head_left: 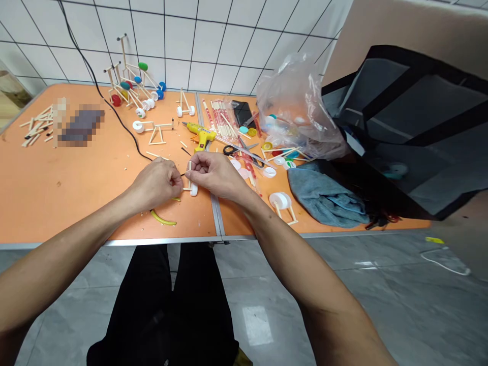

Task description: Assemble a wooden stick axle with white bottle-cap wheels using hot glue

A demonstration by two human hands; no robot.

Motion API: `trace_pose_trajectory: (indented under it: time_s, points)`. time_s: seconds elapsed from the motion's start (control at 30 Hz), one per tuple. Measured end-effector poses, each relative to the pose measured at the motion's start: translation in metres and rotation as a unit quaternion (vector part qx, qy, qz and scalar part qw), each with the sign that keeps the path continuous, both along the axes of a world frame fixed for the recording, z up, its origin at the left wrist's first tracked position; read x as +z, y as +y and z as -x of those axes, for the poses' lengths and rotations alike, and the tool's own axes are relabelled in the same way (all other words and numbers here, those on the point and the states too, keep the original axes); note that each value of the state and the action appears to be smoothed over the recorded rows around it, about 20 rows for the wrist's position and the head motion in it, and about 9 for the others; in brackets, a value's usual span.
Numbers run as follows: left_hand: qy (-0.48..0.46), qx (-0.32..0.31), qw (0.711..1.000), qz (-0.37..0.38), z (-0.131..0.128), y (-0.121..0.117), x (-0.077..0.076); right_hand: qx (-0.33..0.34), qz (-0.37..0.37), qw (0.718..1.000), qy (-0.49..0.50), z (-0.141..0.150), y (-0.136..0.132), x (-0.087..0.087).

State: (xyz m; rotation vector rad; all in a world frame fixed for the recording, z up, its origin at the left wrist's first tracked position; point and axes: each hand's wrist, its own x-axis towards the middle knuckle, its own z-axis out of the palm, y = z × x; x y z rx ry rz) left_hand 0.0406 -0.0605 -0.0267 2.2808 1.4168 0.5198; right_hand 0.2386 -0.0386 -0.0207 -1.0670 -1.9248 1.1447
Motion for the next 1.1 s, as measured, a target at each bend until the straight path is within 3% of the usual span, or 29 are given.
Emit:
trace_pose_trajectory:
  time_s: [1.1]
  points:
    - [-0.011,0.002,1.000,0.002,0.0003,0.0018,-0.0023,-0.004,-0.011,1.000,-0.014,-0.0001,0.0010,-0.0002]
